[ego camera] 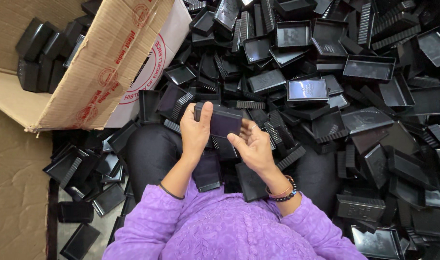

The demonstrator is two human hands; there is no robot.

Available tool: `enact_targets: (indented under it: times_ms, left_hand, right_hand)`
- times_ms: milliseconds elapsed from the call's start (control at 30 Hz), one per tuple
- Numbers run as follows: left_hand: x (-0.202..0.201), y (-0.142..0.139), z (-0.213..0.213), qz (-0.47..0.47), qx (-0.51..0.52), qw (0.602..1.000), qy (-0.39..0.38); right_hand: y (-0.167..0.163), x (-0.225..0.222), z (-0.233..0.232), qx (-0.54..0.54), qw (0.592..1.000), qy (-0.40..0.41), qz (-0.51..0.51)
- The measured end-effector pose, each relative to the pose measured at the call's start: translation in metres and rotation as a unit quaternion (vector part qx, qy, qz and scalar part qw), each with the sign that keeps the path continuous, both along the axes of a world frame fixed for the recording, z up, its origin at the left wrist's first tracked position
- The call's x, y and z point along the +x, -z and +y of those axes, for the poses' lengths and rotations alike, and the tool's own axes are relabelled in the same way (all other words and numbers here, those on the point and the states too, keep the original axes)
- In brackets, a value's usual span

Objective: The person sits on the floor among a large pile of black plastic boxes and lids, picks up a base, snaps a lid onto it, and places the closed box into a cardboard carton beside them, repeating this one box at a time.

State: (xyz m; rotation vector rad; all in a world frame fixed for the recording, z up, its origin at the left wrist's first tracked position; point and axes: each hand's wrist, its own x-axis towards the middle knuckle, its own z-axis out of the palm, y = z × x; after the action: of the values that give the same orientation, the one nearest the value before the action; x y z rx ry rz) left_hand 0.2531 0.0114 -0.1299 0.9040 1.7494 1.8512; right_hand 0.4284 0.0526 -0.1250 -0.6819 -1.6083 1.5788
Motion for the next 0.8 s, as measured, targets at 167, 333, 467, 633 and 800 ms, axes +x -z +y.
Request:
enact_targets:
  times_ms: [167, 333, 467, 633, 800]
  left_hand:
    - [0.002, -0.013, -0.013, 0.058, 0.014, 0.998, 0.013]
    - [-0.048, -0.05, -0.045, 0.348, 0.111, 0.931, -0.017]
    - [-0.162, -0.112, -0.058, 0.429, 0.135, 0.858, -0.247]
    - [-0.208, -0.117, -0.025, 0.485, -0.065, 0.819, -0.3]
    - [-0.068, -0.023, 0.008, 0.334, 0.084, 0.938, -0.046]
  right_hand:
    - [-0.002, 0.0, -0.008, -0.044, 0.999, 0.001, 0.007]
    - [-0.027, -0.024, 0.02, 0.089, 0.991, -0.102, 0.018]
    - [-0.03, -0.057, 0.107, 0.294, 0.938, 0.057, -0.172]
    - [0.014, -0.104, 0.186, 0.459, 0.804, 0.109, -0.362]
    - [0.023, -0.128, 0.19, 0.514, 0.722, 0.149, -0.439]
